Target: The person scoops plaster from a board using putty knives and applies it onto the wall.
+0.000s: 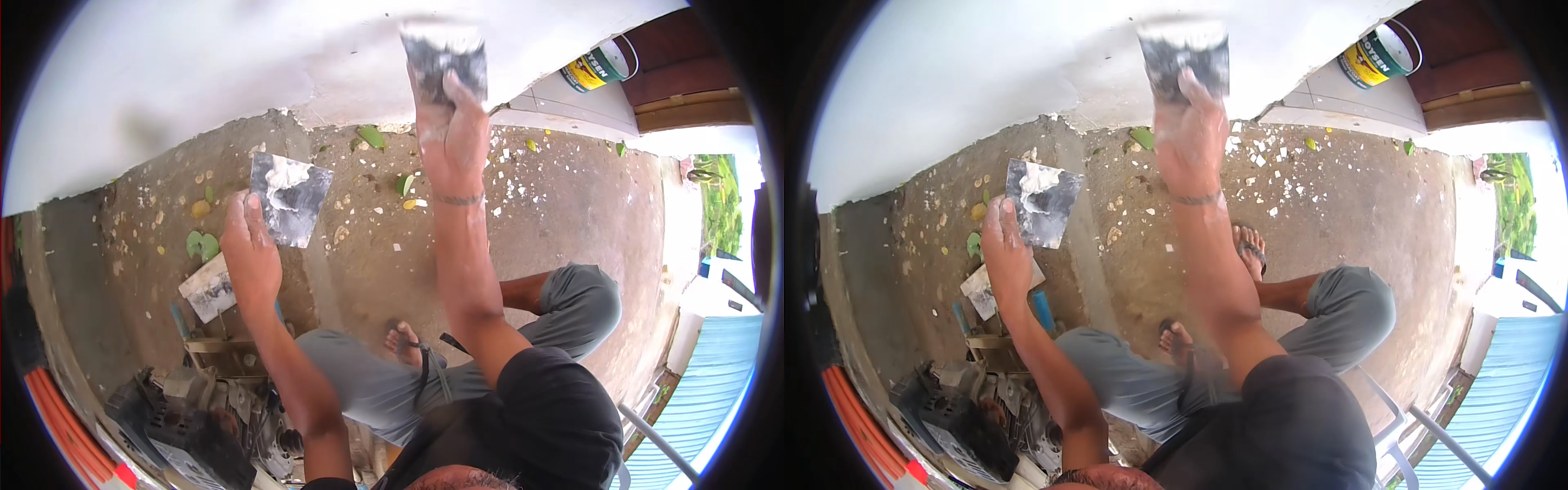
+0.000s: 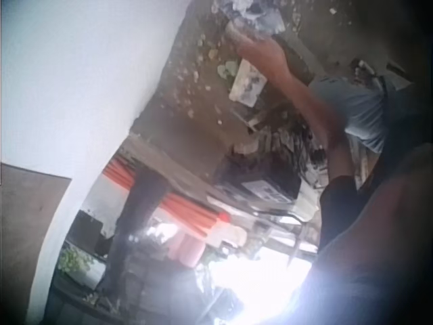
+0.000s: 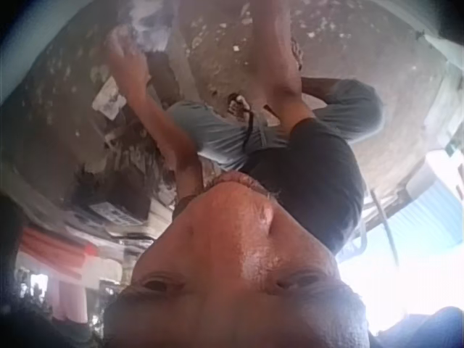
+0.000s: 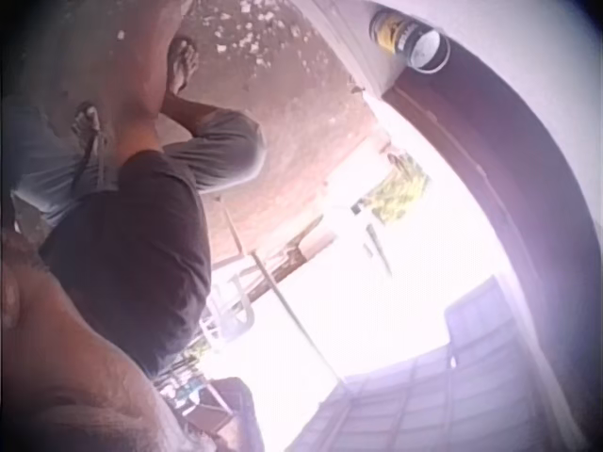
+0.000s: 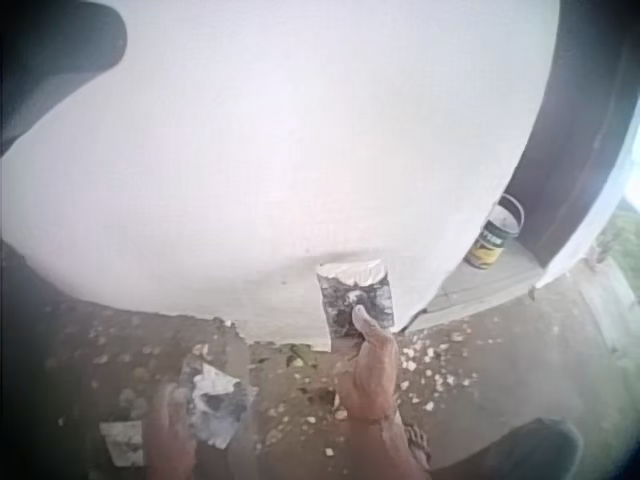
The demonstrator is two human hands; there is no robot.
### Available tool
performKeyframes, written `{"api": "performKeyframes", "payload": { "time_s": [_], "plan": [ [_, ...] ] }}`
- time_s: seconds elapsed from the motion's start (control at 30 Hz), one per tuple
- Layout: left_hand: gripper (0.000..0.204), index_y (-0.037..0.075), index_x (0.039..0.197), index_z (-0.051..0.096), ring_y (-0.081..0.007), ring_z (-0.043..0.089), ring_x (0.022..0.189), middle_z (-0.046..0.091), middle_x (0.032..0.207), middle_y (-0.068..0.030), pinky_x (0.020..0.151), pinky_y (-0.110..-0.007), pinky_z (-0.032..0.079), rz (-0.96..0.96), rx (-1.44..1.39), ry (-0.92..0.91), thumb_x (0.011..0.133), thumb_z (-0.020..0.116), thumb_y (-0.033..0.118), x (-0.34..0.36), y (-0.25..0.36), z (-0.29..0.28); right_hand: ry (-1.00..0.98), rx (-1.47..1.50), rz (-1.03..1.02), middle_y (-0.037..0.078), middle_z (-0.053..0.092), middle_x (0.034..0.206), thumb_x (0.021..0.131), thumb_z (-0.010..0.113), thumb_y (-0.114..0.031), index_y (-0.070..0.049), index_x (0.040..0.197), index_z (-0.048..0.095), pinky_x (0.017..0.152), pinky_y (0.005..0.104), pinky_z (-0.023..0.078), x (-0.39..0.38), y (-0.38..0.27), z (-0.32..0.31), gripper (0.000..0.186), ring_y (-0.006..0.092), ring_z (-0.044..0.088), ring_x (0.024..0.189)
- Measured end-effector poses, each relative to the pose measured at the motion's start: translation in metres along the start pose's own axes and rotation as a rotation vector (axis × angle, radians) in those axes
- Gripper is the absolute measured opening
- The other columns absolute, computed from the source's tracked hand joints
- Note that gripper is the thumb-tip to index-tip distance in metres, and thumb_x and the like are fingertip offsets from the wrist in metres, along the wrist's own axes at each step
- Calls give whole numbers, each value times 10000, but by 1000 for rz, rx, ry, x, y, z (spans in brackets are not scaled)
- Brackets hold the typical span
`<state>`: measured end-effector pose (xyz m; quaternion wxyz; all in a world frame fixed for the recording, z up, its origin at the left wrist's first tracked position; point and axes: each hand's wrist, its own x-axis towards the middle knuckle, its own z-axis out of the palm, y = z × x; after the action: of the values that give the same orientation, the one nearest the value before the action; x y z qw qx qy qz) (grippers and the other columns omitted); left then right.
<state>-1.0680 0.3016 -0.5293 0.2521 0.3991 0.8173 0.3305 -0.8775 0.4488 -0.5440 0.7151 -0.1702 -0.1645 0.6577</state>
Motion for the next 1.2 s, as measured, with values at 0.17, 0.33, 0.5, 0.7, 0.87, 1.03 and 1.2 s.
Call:
{"api": "performKeyframes", "payload": {
  "time_s": [0.17,0.33,0.5,0.7,0.87,1.03,1.2],
  "plan": [
    [416,-39,1111,533,-301,487,735,600,874,-194,740,-381,424,150,85,144,1015,394,341,-8,-17,0,531,-64,201,67,593,972,867,514,34,-9,1018,552,774,270,513,4,63,-181,161,174,603,865],
    [365,-55,1091,533,-241,508,767,579,885,-178,732,-354,432,121,54,146,1007,416,280,-39,10,-11,654,-178,266,27,542,777,839,538,-23,-76,817,560,521,254,416,19,126,-276,62,135,546,671],
    [345,-15,1058,538,-92,444,641,535,830,-49,474,-252,346,159,74,161,1014,408,302,-53,11,-18,668,-275,244,17,508,714,818,530,-48,-67,748,550,486,261,376,45,156,-313,75,124,513,620],
    [314,-22,1048,549,-183,512,747,567,840,-115,671,-320,434,-31,-74,64,1008,409,256,-35,24,2,795,-307,283,111,591,941,822,507,80,42,985,559,754,351,537,60,148,-284,175,250,616,878],
    [358,-21,1057,553,-324,555,716,590,833,-192,674,-396,440,144,-20,-112,1004,404,300,11,-8,44,653,-47,151,123,578,978,843,492,83,53,1026,542,769,344,539,64,104,-199,192,242,609,907],
    [344,-33,1057,564,-488,543,926,601,956,-295,759,-501,424,288,193,-138,987,431,276,69,-81,86,586,28,103,133,561,1017,869,480,72,76,1038,517,835,343,540,46,61,-67,172,229,596,929],
    [344,-47,1060,552,-489,534,965,597,986,-301,793,-507,424,272,197,-305,986,432,266,86,-77,122,421,-42,91,139,556,1066,874,513,54,97,1068,499,945,325,503,29,-4,31,199,230,578,960]
  ]
}}
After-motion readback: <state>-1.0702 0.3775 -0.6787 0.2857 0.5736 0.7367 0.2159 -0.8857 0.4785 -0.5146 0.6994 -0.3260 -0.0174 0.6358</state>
